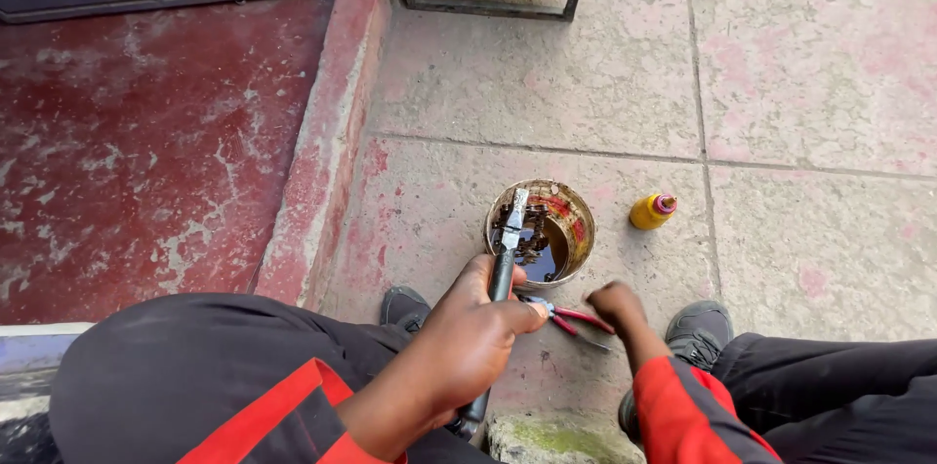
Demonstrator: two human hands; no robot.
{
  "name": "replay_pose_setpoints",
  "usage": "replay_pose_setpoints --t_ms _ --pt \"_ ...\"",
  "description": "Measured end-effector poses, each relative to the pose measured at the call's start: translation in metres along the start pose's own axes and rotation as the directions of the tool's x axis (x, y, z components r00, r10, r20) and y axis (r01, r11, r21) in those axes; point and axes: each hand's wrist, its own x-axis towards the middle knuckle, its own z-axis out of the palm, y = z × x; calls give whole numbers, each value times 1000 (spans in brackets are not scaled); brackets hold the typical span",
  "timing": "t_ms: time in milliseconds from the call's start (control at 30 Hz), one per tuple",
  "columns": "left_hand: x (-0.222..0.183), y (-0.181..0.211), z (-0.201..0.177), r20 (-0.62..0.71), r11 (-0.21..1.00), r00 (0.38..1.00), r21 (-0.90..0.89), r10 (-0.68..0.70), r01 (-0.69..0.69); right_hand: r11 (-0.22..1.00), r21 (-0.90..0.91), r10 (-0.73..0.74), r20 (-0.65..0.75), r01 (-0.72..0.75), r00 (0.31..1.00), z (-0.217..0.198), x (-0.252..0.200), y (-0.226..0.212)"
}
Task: Cleaning and lubricating a bicycle chain using pliers, a brush, and oil.
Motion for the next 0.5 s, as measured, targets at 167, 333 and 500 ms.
replay_pose_setpoints --t_ms 167,333,500 --pt "-2 3 -7 7 999 1000 -37 21 -21 682 727 359 -243 -76 901 -74 -46 -17" --pt "-6 17 -17 -26 1000 1000 17 8 -8 704 704 296 -412 95 862 -100 -19 -2" --pt "-16 34 -25 2 996 1000 91 17 -17 708 656 147 -498 261 855 -110 1 -5"
